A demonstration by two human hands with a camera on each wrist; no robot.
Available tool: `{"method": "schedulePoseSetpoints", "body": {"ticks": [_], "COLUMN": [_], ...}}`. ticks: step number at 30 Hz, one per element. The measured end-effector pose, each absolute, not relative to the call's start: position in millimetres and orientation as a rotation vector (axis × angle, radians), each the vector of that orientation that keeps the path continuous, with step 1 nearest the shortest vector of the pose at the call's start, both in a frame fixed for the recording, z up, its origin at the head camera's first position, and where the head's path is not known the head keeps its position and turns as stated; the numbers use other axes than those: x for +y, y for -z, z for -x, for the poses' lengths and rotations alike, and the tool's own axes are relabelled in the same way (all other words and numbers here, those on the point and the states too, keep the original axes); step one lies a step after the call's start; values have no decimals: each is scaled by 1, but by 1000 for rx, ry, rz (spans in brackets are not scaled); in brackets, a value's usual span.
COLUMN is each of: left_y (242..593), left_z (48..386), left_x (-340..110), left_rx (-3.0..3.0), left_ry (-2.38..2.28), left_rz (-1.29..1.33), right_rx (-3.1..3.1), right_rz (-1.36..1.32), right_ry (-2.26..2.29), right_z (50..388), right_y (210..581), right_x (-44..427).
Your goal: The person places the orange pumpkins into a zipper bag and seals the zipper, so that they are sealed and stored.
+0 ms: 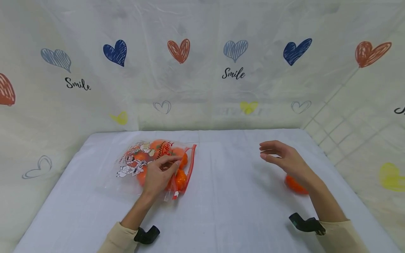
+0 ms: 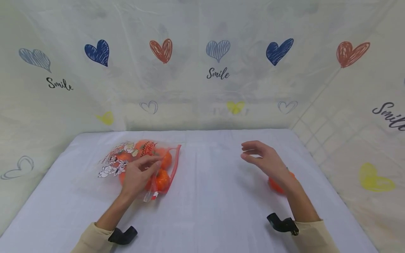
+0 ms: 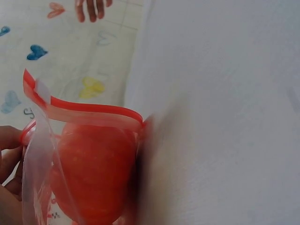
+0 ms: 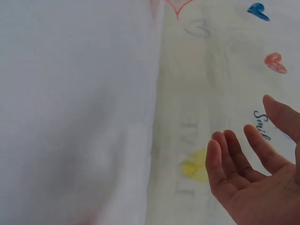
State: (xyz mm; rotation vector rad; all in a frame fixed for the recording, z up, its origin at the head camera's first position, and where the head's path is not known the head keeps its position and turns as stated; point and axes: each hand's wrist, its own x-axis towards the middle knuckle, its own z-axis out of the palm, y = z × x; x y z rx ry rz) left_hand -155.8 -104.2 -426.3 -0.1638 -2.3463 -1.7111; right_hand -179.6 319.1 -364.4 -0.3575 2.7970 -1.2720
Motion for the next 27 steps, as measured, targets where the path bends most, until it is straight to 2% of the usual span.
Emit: {"method": "schedulePoseSetpoints", "body": {"ticks": [27], "left_y": [426], "left_z": [154], "left_x": [-104], "left_rx": [-2346], "left_ry": [1710], "left_rz": [167], "right_rx": [2844], "right_rz": [298], "right_ry": [1274], "right_z": [170], "right_y": [364], "right_x": [382]}}
